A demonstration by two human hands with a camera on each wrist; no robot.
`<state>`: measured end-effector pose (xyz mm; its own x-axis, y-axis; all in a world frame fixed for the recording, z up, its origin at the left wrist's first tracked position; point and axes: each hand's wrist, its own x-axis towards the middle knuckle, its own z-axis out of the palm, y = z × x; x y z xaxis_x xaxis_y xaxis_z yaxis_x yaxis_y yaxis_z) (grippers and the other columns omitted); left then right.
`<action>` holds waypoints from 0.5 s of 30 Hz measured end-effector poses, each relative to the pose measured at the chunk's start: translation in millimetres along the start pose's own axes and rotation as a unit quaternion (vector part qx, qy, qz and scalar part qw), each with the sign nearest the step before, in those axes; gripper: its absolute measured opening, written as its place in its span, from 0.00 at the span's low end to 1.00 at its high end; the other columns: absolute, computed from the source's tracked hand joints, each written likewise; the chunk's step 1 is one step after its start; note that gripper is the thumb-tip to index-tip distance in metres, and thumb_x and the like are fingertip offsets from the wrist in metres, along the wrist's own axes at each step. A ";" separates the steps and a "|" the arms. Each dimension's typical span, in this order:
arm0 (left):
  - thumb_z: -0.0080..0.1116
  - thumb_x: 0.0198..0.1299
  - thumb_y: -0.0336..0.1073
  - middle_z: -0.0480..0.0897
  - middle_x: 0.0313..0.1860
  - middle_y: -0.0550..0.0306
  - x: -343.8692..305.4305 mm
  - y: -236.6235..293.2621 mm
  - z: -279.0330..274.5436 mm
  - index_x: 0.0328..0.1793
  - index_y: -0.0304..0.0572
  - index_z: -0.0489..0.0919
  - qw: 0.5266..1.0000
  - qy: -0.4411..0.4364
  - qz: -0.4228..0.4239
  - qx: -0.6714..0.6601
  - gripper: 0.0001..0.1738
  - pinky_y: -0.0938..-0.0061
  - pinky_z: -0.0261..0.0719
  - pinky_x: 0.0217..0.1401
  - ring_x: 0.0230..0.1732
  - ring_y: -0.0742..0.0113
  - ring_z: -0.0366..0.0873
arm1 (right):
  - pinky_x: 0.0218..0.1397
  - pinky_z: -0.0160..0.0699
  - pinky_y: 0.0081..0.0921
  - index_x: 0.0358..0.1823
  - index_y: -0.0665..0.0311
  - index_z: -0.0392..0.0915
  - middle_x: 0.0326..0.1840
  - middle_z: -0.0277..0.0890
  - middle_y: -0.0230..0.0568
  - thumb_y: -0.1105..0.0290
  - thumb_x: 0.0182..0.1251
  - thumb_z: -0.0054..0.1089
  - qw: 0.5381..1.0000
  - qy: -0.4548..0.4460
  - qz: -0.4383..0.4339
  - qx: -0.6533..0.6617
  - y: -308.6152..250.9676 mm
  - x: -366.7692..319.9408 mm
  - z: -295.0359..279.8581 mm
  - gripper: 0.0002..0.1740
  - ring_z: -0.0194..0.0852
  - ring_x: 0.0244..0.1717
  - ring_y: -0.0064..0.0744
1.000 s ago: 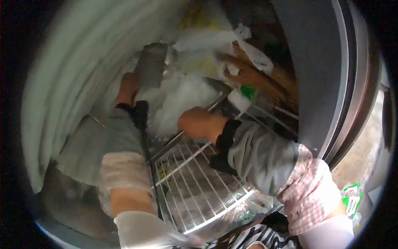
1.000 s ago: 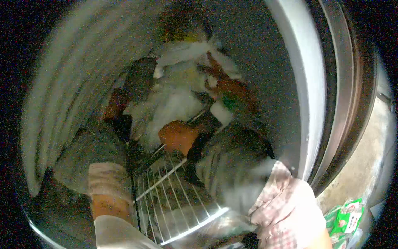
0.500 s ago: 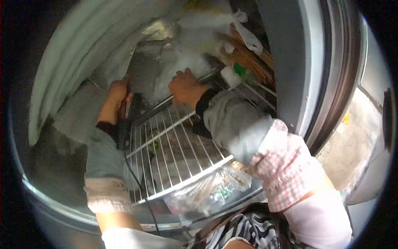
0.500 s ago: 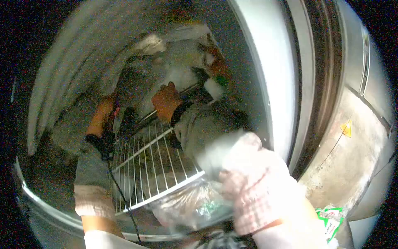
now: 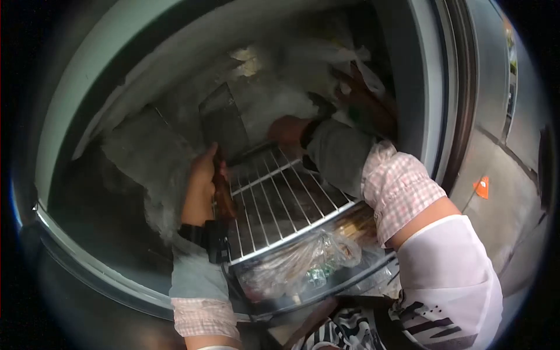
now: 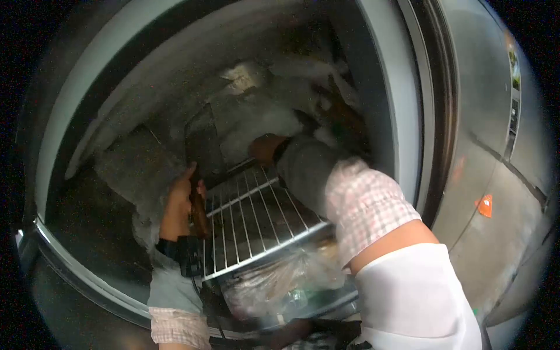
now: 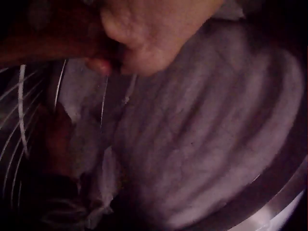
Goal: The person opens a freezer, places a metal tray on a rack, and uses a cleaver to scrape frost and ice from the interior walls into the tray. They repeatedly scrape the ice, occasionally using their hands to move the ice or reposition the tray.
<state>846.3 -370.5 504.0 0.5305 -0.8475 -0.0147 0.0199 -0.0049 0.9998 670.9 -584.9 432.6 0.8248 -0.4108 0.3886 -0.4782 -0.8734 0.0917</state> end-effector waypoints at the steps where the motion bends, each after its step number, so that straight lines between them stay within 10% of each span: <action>1: 0.56 0.61 0.50 0.72 0.22 0.56 -2.2 -5.6 3.6 0.41 0.41 0.68 0.999 -0.020 -0.032 0.001 0.20 0.74 0.68 0.17 0.15 0.69 0.67 | 0.53 0.68 0.47 0.41 0.60 0.80 0.43 0.78 0.43 0.68 0.54 0.56 0.999 -0.039 0.004 -0.015 1.7 2.2 0.5 0.13 0.74 0.49 0.48; 6: 0.47 0.66 0.44 0.73 0.21 0.55 13.7 -16.1 -3.1 0.39 0.41 0.68 0.997 -0.072 -0.008 -0.036 0.13 0.73 0.69 0.18 0.16 0.67 0.68 | 0.51 0.68 0.47 0.40 0.61 0.79 0.44 0.77 0.44 0.69 0.53 0.55 0.978 -0.071 0.129 -0.146 -54.0 -36.6 -50.4 0.12 0.74 0.47 0.46; 9: 0.42 0.68 0.40 0.73 0.21 0.54 24.9 -25.0 -0.9 0.38 0.41 0.68 0.994 -0.090 0.018 -0.068 0.11 0.72 0.69 0.19 0.17 0.66 0.69 | 0.50 0.68 0.45 0.37 0.63 0.79 0.42 0.77 0.46 0.70 0.52 0.54 0.970 0.070 0.092 -0.212 -71.4 -62.9 -57.1 0.11 0.74 0.45 0.46; 12: 0.41 0.69 0.41 0.73 0.21 0.55 23.2 -27.5 2.6 0.36 0.41 0.68 0.990 -0.089 0.041 -0.104 0.12 0.71 0.70 0.20 0.17 0.66 0.68 | 0.47 0.71 0.43 0.36 0.66 0.79 0.37 0.78 0.48 0.70 0.51 0.54 0.975 0.113 0.169 -0.094 -113.3 -79.7 -84.3 0.12 0.77 0.41 0.46; 15: 0.40 0.70 0.42 0.73 0.22 0.56 13.5 -31.4 10.5 0.36 0.40 0.69 0.991 -0.056 0.060 -0.106 0.14 0.70 0.72 0.25 0.19 0.66 0.69 | 0.38 0.76 0.39 0.40 0.69 0.77 0.30 0.78 0.51 0.68 0.55 0.52 0.988 0.127 0.071 0.052 -147.0 -104.8 -105.4 0.15 0.78 0.35 0.46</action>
<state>843.9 -387.4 472.5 0.4431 -0.8886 0.1182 0.1465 0.2019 0.9684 623.0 -385.9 475.0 0.6427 -0.4635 0.6100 -0.5393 -0.8393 -0.0696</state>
